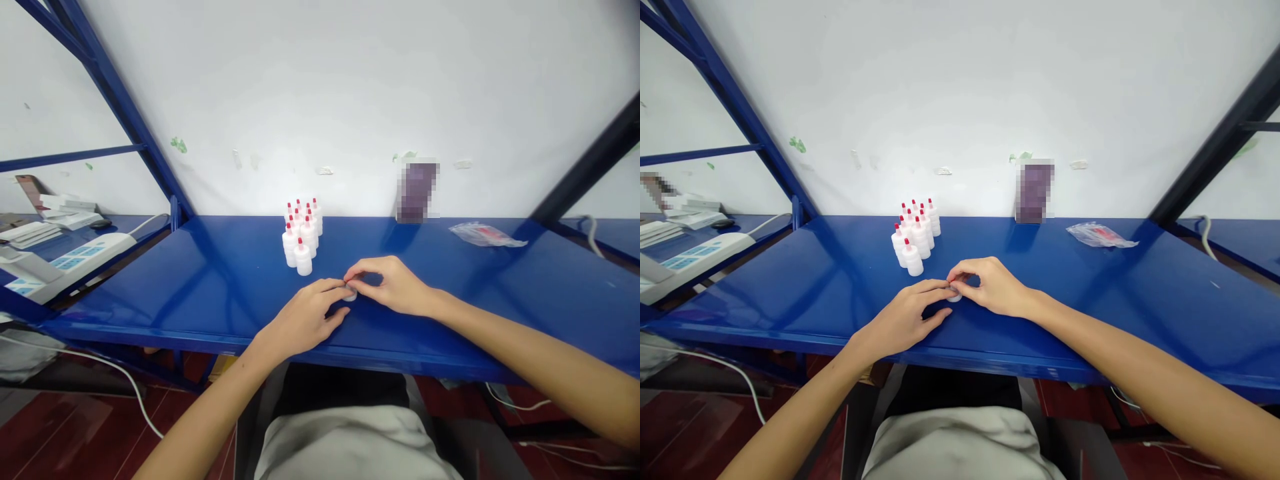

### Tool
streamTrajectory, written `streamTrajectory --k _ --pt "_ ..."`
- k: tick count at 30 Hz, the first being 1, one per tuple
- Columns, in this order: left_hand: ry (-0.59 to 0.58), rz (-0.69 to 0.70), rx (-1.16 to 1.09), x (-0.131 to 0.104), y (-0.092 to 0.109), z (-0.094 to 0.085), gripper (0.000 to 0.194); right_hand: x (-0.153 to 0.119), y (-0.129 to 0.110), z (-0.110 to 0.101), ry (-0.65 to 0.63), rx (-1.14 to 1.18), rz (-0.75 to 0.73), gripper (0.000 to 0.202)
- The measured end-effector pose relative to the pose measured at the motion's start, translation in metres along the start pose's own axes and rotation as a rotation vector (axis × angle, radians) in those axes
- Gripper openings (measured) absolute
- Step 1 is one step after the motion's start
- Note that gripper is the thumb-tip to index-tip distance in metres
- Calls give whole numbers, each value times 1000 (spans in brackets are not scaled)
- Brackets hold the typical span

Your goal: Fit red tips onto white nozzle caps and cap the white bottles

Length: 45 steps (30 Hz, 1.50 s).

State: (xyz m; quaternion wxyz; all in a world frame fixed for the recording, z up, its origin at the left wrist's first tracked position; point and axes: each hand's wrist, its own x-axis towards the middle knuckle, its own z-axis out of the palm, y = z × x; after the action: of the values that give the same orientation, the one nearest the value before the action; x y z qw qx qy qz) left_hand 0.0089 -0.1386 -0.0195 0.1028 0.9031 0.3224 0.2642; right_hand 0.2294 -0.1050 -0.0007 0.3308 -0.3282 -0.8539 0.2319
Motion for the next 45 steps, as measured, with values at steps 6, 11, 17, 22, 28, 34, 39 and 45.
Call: streamTrajectory --k 6,11,17,22,28,34,39,45 --pt "137 42 -57 0 1 2 17 2 -4 2 -13 499 291 31" --pt "186 102 -21 -2 4 2 17 2 -6 -2 -69 603 348 32" --pt "105 108 -133 -5 5 -3 21 0 -8 -14 -317 428 273 34" --pt "131 134 -217 -6 4 -5 21 -3 -16 -14 -381 185 46 41" --pt "234 167 -174 -7 1 -4 19 -11 -24 0 -234 -21 -52 39" --pt "321 180 -73 -4 -5 -17 18 7 -33 1 -166 -84 -90 38" --pt "558 -131 3 0 -24 -47 27 71 -46 -20 -59 -226 -127 39" --pt "457 -428 81 -15 -58 -64 19 124 -44 -16 -142 -481 -106 44"
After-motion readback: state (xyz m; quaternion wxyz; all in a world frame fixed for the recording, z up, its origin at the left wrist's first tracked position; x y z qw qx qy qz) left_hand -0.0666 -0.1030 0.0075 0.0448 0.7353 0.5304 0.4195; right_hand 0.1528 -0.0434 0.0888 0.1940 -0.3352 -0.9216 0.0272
